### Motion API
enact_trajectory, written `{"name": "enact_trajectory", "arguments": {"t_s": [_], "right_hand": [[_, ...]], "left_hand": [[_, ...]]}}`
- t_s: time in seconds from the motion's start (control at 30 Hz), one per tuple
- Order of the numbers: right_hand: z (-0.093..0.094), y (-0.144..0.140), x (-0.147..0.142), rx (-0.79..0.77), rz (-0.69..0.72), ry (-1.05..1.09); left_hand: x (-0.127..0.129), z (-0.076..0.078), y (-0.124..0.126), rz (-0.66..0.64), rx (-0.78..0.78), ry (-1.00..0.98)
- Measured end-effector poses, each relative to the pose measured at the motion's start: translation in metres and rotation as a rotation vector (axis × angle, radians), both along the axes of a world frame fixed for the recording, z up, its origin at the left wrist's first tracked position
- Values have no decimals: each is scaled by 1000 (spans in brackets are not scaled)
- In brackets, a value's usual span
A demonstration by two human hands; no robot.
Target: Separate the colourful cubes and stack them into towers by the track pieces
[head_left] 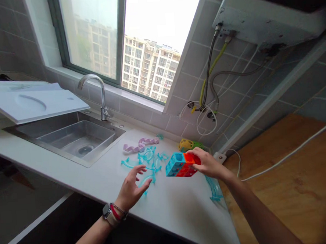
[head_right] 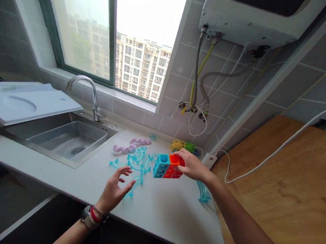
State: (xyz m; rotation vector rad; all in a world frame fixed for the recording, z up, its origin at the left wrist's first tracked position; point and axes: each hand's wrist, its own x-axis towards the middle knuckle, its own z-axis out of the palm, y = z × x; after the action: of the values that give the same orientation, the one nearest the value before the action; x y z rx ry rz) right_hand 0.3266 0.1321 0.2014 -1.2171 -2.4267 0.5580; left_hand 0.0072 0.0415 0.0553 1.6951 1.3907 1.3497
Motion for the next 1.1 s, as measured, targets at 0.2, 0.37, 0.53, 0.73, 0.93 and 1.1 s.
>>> {"name": "enact_trajectory", "arguments": {"t_s": [0.2, 0.37, 0.53, 0.73, 0.93, 1.1], "right_hand": [[-16, -92, -15, -107, 83, -22], [-47, -108, -13, -54, -16, 71], [-76, -105, 7, -105, -161, 246], [-101, -107, 36, -156, -407, 553], [-114, -114, 56, -125, -526, 631], [-113, -141, 74, -32, -687, 674]], "left_hand": [[64, 14, -37, -336, -45, -169], [94, -8, -44, -375, -108, -294], [99, -25, -35, -349, -114, -293], [95, -37, -26, -299, -125, -301], [96, -42, -29, -243, -91, -233], [102, -41, -29, -236, -17, -218]]}}
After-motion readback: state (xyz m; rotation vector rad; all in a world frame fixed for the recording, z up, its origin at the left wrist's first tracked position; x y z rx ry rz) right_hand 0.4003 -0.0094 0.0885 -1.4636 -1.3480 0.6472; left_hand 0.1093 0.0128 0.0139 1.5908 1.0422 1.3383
